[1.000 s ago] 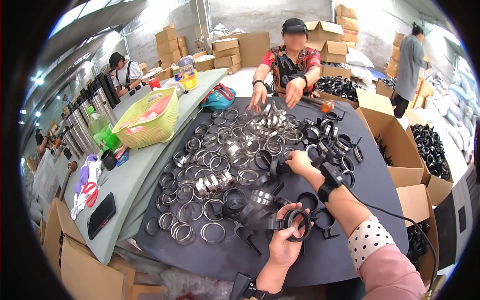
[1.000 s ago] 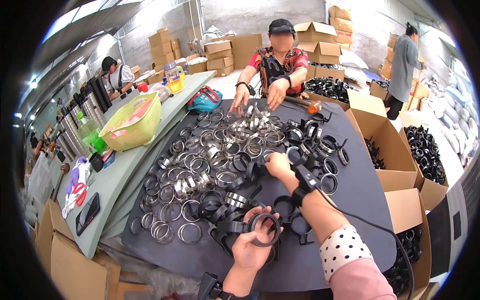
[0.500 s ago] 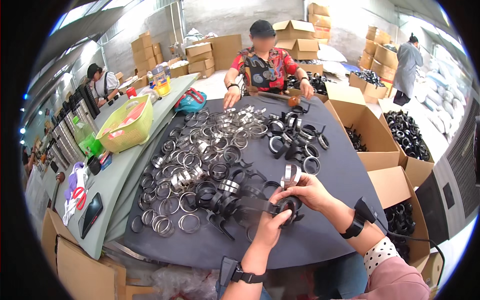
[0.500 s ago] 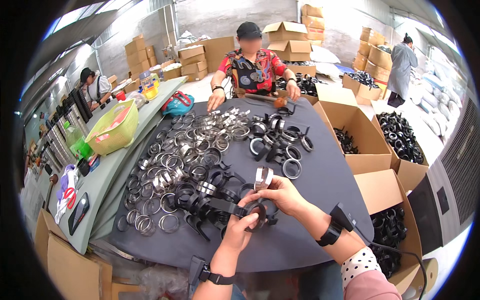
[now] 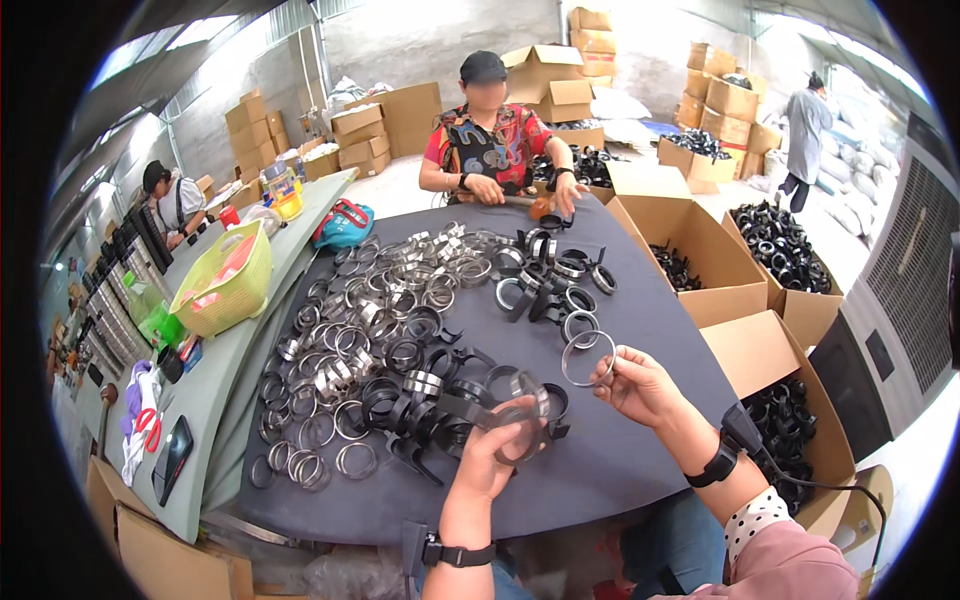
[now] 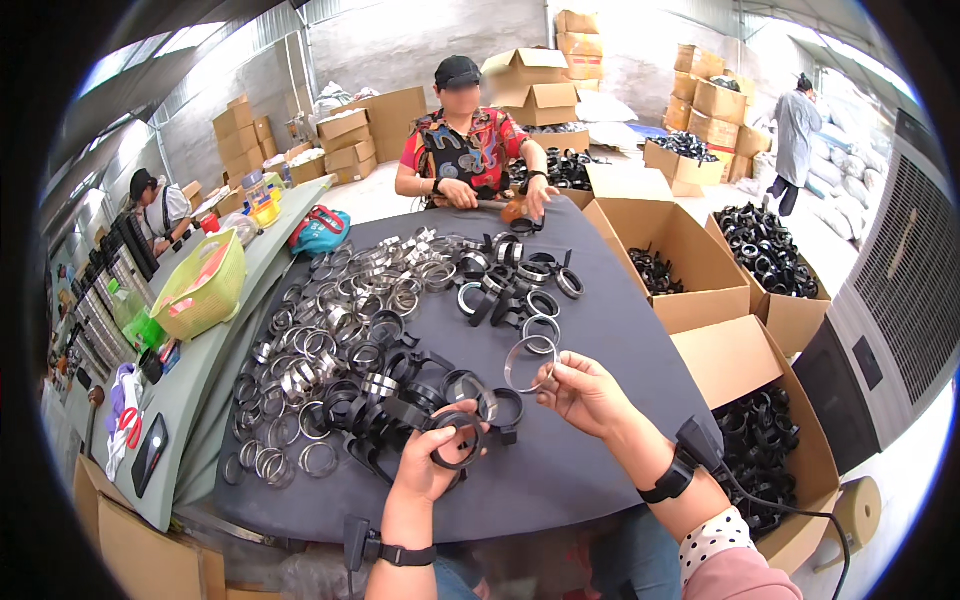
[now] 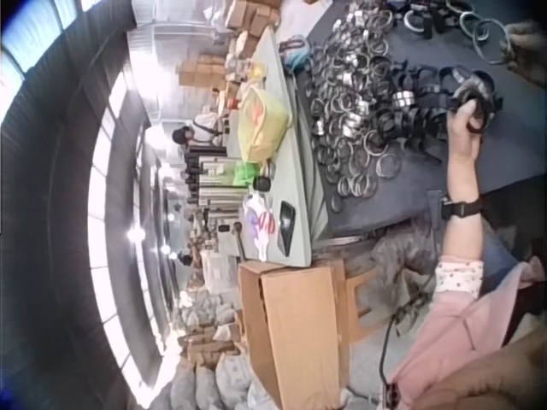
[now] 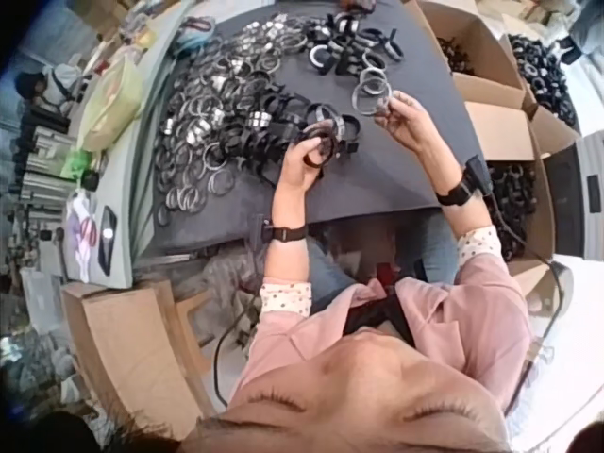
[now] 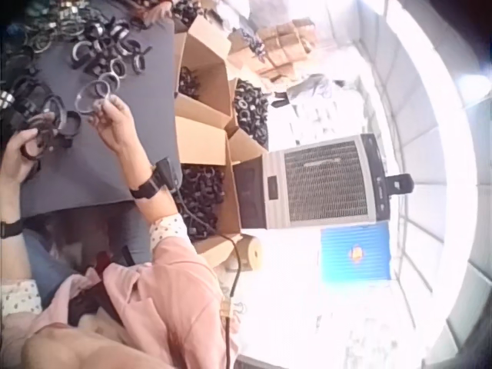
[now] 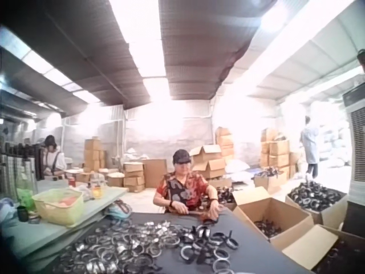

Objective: The recorder is assembling circular metal rings into plastic holders at a workbench.

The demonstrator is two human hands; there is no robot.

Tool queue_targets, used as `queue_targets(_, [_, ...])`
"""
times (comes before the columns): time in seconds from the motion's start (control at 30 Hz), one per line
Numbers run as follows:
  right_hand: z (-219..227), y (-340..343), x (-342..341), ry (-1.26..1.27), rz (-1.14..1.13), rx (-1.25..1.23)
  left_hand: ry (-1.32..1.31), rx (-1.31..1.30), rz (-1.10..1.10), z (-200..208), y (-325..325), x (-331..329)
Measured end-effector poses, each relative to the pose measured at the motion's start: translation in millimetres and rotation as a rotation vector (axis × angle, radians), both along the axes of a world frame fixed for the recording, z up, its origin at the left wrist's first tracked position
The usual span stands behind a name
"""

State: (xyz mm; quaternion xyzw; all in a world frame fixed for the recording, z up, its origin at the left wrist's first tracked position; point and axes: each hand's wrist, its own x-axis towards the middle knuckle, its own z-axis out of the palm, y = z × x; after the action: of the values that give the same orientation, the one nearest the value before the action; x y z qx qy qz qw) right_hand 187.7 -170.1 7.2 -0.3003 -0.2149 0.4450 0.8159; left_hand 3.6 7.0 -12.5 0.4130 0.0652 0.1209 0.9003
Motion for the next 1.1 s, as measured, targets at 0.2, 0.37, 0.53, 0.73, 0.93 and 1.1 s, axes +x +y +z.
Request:
queue_targets(0.2, [3.7, -23.5, -0.8, 0.058, 0.071, 0.033, 0.276, 0.033, 0.110, -6.4, 2.9, -4.7])
queue_targets(0.37, [4.5, -39.1, -1.6, -0.072, 0.116, 0.112, 0.296, 0.276, 0.222, -11.6, 1.1, -5.8])
queue_targets(0.53, [11.7, -48.2, -7.7, -0.055, 0.119, 0.117, 0.203, 0.580, 0.467, -29.4, 3.1, -2.0])
queue_targets(0.73, [13.1, -56.3, -15.6, 0.007, 0.073, 0.134, 0.099, 0.420, 0.418, -10.8, -8.6, 1.8])
queue_targets(0.93, [10.4, -61.1, -36.7, -0.610, -0.131, 0.021, 0.075, 0.426, 0.357, -15.9, -12.3, 6.4])
queue_targets(1.1, [24.9, -65.2, -48.5, -1.435, -0.388, -0.196, 0.096, 0.432, 0.323, -10.8, -13.7, 5.1])
